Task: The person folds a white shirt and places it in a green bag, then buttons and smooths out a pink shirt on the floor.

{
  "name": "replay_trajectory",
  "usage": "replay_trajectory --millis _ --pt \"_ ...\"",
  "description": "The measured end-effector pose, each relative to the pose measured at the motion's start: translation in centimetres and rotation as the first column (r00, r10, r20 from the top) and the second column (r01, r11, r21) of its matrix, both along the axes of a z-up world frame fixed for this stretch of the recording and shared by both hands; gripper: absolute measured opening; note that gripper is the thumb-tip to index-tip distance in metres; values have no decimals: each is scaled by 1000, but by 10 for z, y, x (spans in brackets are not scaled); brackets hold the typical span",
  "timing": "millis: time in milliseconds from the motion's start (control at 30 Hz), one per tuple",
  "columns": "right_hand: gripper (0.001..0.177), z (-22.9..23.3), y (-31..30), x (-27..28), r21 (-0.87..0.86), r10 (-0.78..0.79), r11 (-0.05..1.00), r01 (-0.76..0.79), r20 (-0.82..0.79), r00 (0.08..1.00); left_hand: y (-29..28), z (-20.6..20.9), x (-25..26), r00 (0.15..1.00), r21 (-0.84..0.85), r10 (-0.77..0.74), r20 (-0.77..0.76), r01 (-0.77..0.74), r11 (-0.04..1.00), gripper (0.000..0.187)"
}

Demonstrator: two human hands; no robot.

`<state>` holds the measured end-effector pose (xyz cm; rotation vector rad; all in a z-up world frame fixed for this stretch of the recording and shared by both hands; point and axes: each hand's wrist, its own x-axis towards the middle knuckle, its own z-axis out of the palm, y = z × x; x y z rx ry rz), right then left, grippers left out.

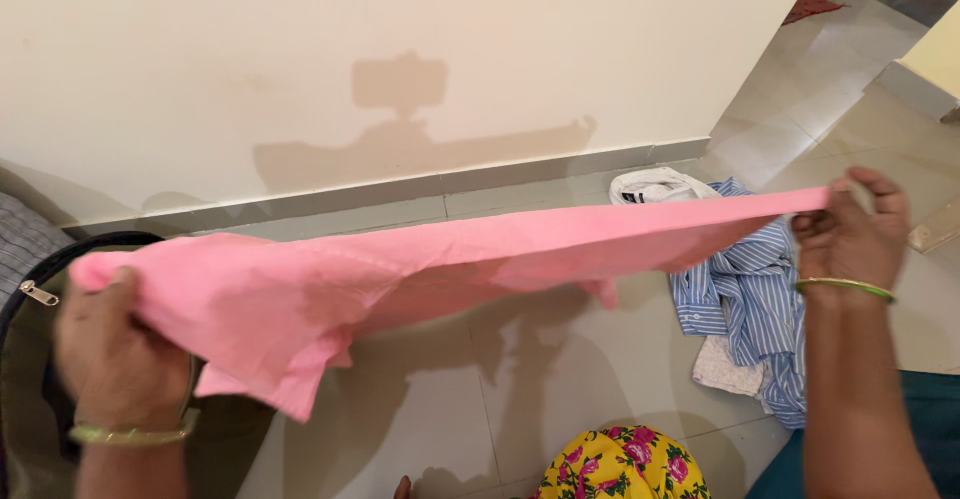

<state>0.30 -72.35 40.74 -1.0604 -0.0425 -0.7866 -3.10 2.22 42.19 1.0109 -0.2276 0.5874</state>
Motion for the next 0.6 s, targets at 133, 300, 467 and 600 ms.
replay_trajectory --millis 133,300,467,600 --pt "17 24 -11 -28 91 83 991 -100 169 982 5 27 -18 1000 12 -2 -23 3 1000 8" --pt "12 52 9 -24 90 71 992 -84 140 988 -4 41 8 989 69 102 -109 -95 993 7" --pt "11 37 58 23 -69 -16 998 7 -135 991 -7 14 62 920 247 264 -289 -195 949 13" --pt "10 13 80 75 -139 -95 988 59 -266 959 -17 -18 120 929 597 330 -167 -171 784 13"
